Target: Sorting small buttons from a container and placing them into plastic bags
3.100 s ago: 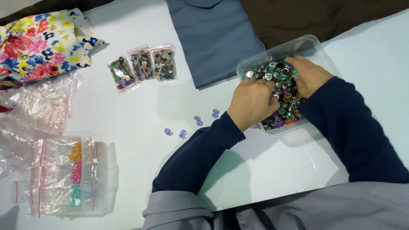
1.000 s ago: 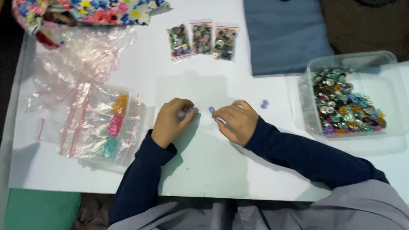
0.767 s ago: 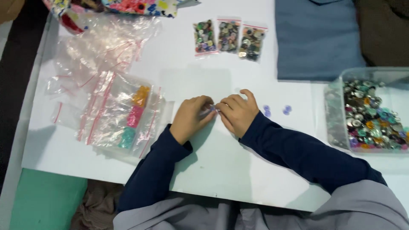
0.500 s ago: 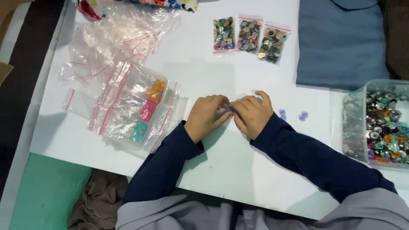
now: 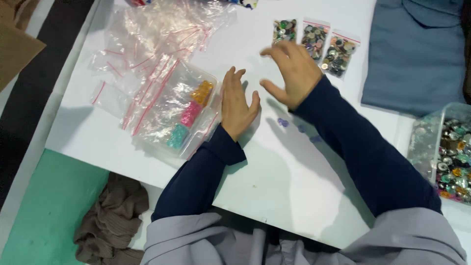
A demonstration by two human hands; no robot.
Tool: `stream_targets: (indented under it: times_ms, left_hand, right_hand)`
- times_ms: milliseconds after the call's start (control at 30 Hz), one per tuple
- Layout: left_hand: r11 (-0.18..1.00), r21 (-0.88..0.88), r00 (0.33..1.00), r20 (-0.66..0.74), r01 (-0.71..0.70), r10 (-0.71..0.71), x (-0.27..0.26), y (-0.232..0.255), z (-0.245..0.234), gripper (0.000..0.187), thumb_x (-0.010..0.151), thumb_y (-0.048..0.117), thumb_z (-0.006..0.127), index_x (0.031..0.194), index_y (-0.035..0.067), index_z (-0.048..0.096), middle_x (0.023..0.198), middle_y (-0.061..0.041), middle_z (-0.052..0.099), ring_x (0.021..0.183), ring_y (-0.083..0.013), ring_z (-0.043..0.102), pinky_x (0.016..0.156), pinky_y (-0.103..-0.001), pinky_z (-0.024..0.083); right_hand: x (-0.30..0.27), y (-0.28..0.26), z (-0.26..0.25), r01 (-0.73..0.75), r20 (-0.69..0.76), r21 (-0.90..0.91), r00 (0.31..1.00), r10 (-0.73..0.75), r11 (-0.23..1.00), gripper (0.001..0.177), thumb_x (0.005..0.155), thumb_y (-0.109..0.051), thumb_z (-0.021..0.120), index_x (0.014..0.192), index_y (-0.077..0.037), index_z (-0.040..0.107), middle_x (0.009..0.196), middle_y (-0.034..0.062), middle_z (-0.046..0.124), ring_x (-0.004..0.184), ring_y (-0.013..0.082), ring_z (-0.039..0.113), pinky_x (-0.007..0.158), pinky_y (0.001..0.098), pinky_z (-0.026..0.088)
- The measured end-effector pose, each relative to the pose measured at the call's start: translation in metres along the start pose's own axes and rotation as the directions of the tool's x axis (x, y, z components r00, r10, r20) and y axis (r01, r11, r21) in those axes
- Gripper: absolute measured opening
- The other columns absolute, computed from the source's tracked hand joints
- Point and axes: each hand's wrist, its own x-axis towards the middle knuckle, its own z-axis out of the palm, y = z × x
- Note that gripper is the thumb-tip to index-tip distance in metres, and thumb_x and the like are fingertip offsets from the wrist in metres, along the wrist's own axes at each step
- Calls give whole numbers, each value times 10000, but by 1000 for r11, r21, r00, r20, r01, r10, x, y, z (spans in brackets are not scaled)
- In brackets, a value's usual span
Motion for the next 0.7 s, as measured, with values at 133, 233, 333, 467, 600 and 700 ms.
stream_targets:
  times_ms: [133, 233, 333, 467, 600, 700]
  left_hand:
    - [985, 80, 986, 58, 154, -159, 4, -4, -4, 647, 928, 227, 576, 1516, 70, 355, 1665, -246, 127, 1557, -512, 183, 1131, -611, 397]
    - [965, 231, 988, 60, 128, -145, 5, -12, -2, 644, 918, 123, 638, 1490, 20, 362, 1656, -320, 53, 1532, -548, 226, 1202, -542, 369]
    - [911, 387, 978, 89, 139, -187, 8, -25, 13, 886, 657, -13, 596, 1488, -140, 315, 1647, -329, -9, 1559, -479, 156, 1297, -526, 195]
    - [872, 438, 965, 33, 221, -261, 12, -31, 8, 842, 740, 35, 633, 1513, -40, 310, 1652, -337, 55, 1509, -511, 289, 1238, -522, 288]
    - [865, 426, 959, -29, 267, -282, 19, -28, 2, 621, 716, -15, 603, 1316, -26, 444, 1608, -332, 206, 1491, -531, 283, 1229, -584, 254]
    - [859, 456, 972, -73, 231, -223, 11, -46, 18, 714, 791, -10, 555, 1468, -100, 348, 1626, -367, 142, 1529, -528, 229, 1271, -555, 206]
  right_hand:
    - [56, 24, 52, -28, 141, 84, 990, 16, 996, 610, 902, -345, 786, 1375, -63, 523, 1273, 231, 553, 1121, 425, 558, 913, 540, 451]
    - [85, 29, 97, -97, 258, 34, 962, 85, 995, 853, 872, -447, 844, 1519, -118, 395, 1456, 343, 434, 1237, 544, 515, 990, 597, 449]
    - [112, 26, 125, -105, 351, -39, 930, 112, 994, 958, 860, -354, 860, 1595, -184, 270, 1545, 377, 311, 1295, 598, 453, 1031, 625, 436]
    - [142, 17, 150, -39, 298, -26, 954, 45, 999, 866, 941, -155, 777, 1619, -218, 242, 1587, 348, 253, 1412, 530, 375, 1079, 591, 440]
    - [168, 14, 165, -33, 364, -63, 930, 54, 997, 997, 914, -377, 831, 1655, -311, 168, 1649, 299, 113, 1452, 587, 259, 1088, 656, 418]
    - [179, -2, 159, -48, 430, -104, 899, 88, 993, 1024, 932, -480, 798, 1668, -376, 94, 1677, 242, 21, 1498, 551, 177, 1061, 694, 424]
